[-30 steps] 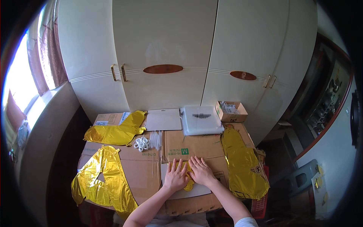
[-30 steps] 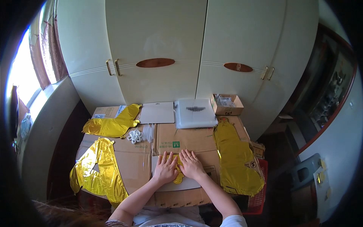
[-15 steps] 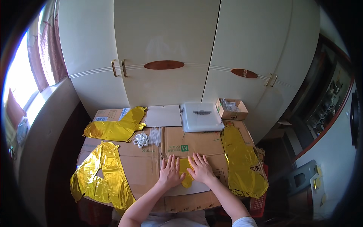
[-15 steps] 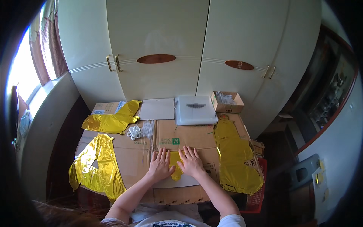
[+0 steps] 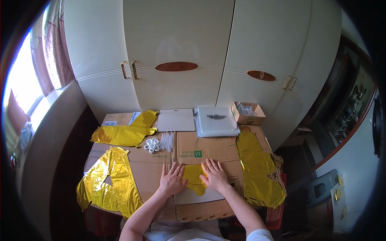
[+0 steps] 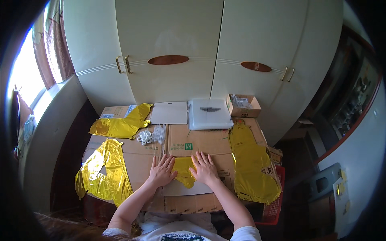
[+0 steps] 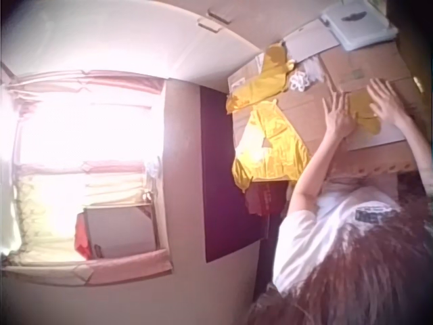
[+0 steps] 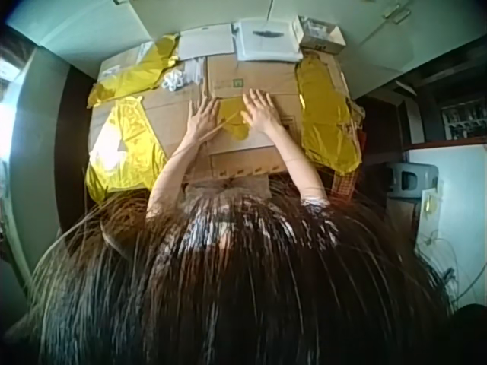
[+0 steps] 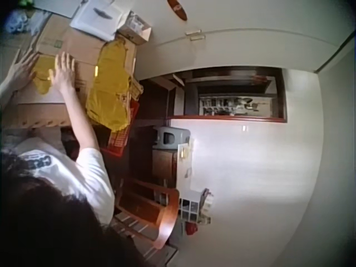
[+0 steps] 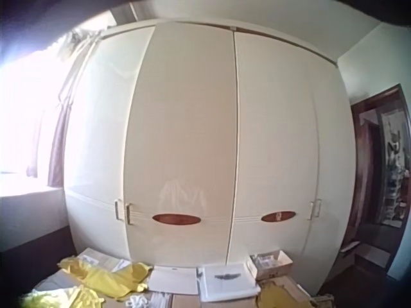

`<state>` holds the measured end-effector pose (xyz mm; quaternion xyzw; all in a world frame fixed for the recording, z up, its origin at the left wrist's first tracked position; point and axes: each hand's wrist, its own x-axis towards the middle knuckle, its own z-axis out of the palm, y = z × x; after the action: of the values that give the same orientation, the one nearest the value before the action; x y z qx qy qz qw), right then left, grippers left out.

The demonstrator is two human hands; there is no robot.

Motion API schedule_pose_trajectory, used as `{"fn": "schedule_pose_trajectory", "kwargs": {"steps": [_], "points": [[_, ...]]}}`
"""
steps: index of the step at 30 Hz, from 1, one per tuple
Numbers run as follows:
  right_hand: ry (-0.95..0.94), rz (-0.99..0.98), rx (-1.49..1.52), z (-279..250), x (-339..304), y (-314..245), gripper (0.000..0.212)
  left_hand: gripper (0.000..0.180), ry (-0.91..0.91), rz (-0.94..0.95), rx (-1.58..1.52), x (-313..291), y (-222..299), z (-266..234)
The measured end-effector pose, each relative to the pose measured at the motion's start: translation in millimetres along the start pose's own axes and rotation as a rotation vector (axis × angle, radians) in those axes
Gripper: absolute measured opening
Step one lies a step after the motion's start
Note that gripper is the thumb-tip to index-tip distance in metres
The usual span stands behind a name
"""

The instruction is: Layering and arranging gold foil sheets on cardboard bases to assemble packaging.

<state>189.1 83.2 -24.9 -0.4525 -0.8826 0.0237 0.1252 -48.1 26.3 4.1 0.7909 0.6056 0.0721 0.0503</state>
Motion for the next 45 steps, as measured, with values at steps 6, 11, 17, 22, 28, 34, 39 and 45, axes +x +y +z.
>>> {"fn": "schedule_pose_trajectory", "kwargs": {"steps": [6,11,17,22,28,34,39,45], "points": [[0.006,0.002,0.014,1.2,0.5,-0.2,0.066,0.068,-0.004,-0.091,0.089,5.2,7.1,-19.6],[-0.004,-0.01,-0.024,-1.7,3.0,-1.0,0.066,0.071,0.114,0.055,-0.012,37.3,28.6,7.8],[0.008,-0.018,-0.018,-2.9,1.0,0.5,0.064,0.086,0.03,0.092,-0.044,37.9,38.8,21.4],[0.005,-0.004,0.007,-2.4,0.4,0.5,0.064,0.092,0.055,0.109,0.03,27.6,29.6,19.3],[0.019,-0.001,-0.032,-1.7,-3.6,-3.3,0.065,0.094,0.057,0.124,0.052,22.3,27.7,13.6],[0.018,0.011,-0.038,-11.1,-27.4,-10.7,0.064,0.095,0.07,0.143,0.052,7.0,40.3,19.3],[0.019,0.015,-0.04,-19.9,-51.7,-17.5,0.064,0.094,0.098,0.165,0.038,-11.5,55.1,21.4],[0.025,0.035,-0.054,-25.7,-71.6,-31.6,0.063,0.095,0.11,0.18,0.022,-32.7,62.3,20.2]]}}
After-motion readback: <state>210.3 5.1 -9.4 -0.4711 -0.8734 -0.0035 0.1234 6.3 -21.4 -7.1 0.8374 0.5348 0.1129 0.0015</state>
